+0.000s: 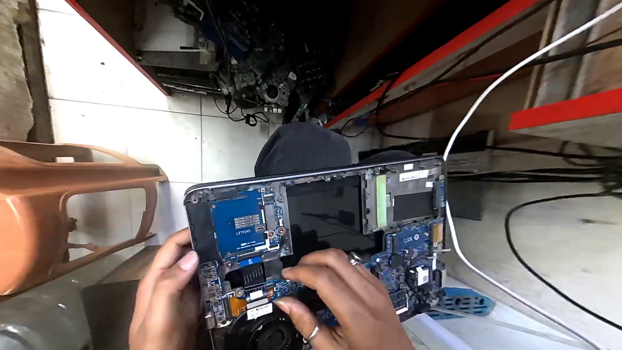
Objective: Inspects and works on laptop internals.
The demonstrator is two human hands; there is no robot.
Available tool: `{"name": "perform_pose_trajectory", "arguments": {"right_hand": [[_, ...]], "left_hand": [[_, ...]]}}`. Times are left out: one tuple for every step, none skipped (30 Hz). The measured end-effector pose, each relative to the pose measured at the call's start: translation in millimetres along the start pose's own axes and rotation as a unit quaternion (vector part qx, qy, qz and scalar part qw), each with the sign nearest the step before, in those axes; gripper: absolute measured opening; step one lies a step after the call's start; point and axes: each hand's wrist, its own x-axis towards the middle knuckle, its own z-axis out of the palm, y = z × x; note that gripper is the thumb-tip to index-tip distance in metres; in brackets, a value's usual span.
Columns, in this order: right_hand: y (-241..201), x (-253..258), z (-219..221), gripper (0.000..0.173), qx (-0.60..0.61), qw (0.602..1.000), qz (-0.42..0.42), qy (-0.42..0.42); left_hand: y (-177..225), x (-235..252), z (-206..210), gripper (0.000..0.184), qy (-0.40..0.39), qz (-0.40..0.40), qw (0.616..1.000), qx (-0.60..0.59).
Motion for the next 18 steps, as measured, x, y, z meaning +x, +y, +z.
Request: {"name": "perform_pose_trajectory", "arguments": {"right_hand": [[-1,2,2,0.022,-0.004,1.000,-0.009,-0.007],[-2,3,3,0.023,-0.008,1.000,-0.018,-0.012],[-2,5,3,0.024,-0.011,1.000,-0.025,-0.016],[-3,6,2,0.025,-0.012,0.999,-0.027,-0.020],[-4,7,1,0.025,-0.011,0.999,-0.025,-0.024],[-4,8,0,0.025,-0.012,0.999,-0.022,-0.029],[-6,8,-2,0.024,-0.015,0.999,-0.016,-0.035],[-8,9,-3,0.023,-0.019,0.999,-0.010,-0.044],[-10,9,-4,0.022,-0.026,0.998,-0.005,-0.055],[-12,9,-5,0.022,-0.034,0.997,0.001,-0.065],[-14,9,-5,0.022,-0.041,0.996,0.007,-0.075],[-16,9,-6,0.022,-0.044,0.996,0.013,-0.081],[-18,9,-6,0.023,-0.045,0.995,0.022,-0.084],[-19,9,-7,0.023,-0.047,0.995,0.030,-0.088],[-21,9,-7,0.023,-0.047,0.994,0.036,-0.092],[-22,9,-7,0.023,-0.045,0.994,0.041,-0.095],[-23,10,-7,0.023,-0.043,0.993,0.046,-0.098],[-23,10,-6,0.023,-0.040,0.993,0.050,-0.100]], "left_hand": [[-2,0,-5,0.028,0.007,0.033,0.999,0.016],[-4,-1,-12,0.027,0.010,0.079,0.996,0.051],[-5,-2,-21,0.027,0.011,0.133,0.986,0.103],[-4,-5,-29,0.026,0.005,0.188,0.967,0.173],[1,-9,-36,0.022,-0.007,0.219,0.944,0.247],[9,-16,-39,0.018,-0.024,0.228,0.922,0.312],[15,-22,-39,0.015,-0.043,0.231,0.904,0.356],[20,-26,-36,0.016,-0.059,0.230,0.892,0.386],[23,-30,-33,0.018,-0.072,0.227,0.880,0.411],[24,-31,-30,0.021,-0.082,0.226,0.870,0.431],[24,-32,-27,0.022,-0.087,0.224,0.863,0.444],[24,-33,-25,0.023,-0.091,0.219,0.858,0.456],[24,-33,-24,0.022,-0.097,0.216,0.854,0.464],[23,-33,-23,0.021,-0.103,0.214,0.851,0.468],[22,-34,-22,0.021,-0.107,0.211,0.849,0.473],[21,-35,-22,0.022,-0.109,0.208,0.848,0.475],[19,-35,-21,0.023,-0.108,0.204,0.849,0.475],[18,-36,-20,0.024,-0.108,0.199,0.851,0.473]]}}
